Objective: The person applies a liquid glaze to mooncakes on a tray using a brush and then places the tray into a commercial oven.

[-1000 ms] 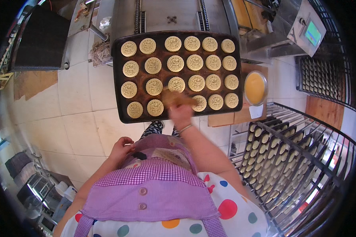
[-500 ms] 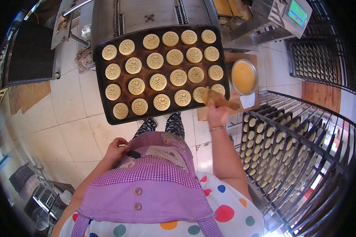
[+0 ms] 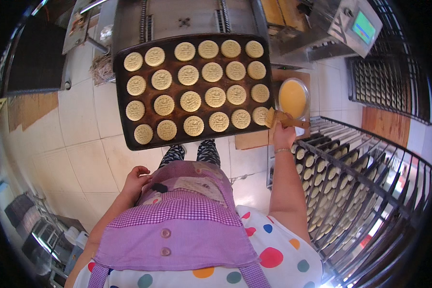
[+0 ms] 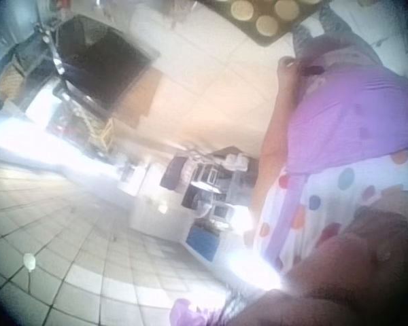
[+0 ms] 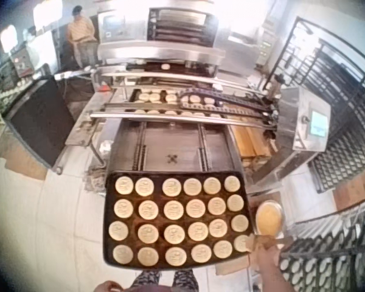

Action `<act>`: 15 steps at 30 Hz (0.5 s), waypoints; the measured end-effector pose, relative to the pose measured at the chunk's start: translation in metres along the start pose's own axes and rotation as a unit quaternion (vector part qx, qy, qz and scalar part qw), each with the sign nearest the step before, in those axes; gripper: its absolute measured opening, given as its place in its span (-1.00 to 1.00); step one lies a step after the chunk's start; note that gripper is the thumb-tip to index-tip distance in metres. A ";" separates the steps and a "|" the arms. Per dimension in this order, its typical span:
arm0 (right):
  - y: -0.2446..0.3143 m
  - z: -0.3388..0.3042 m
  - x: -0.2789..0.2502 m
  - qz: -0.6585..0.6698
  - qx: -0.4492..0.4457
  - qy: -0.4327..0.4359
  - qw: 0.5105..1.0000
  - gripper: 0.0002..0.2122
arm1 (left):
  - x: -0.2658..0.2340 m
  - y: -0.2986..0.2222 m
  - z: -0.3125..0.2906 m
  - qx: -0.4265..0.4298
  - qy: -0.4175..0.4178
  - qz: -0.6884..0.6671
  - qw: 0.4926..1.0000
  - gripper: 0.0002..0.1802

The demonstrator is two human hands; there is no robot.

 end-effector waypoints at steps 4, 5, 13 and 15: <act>0.034 -0.072 0.067 0.096 -0.115 0.136 0.979 -0.67 | -0.015 0.015 -0.003 0.017 -0.011 -0.020 1.000 -0.71; 0.046 -0.106 0.096 0.132 -0.192 0.185 0.955 -0.66 | -0.014 0.012 -0.005 0.018 -0.016 -0.033 0.999 -0.71; 0.204 -0.293 0.222 -0.214 -0.434 0.422 0.766 -0.71 | -0.037 0.039 -0.019 0.005 -0.084 -0.106 0.991 -0.68; 0.208 -0.278 0.253 -0.259 -0.452 0.393 0.758 -0.71 | -0.043 0.037 -0.024 -0.011 -0.098 -0.118 0.988 -0.67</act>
Point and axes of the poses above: each hand's wrist, its own z-axis towards the middle knuckle, its own x-axis out of the palm, y = z × x, the point moved 2 cm from there along z, towards the middle knuckle, and after that the axes turned 14 degrees about x, right-handed, at the moved point
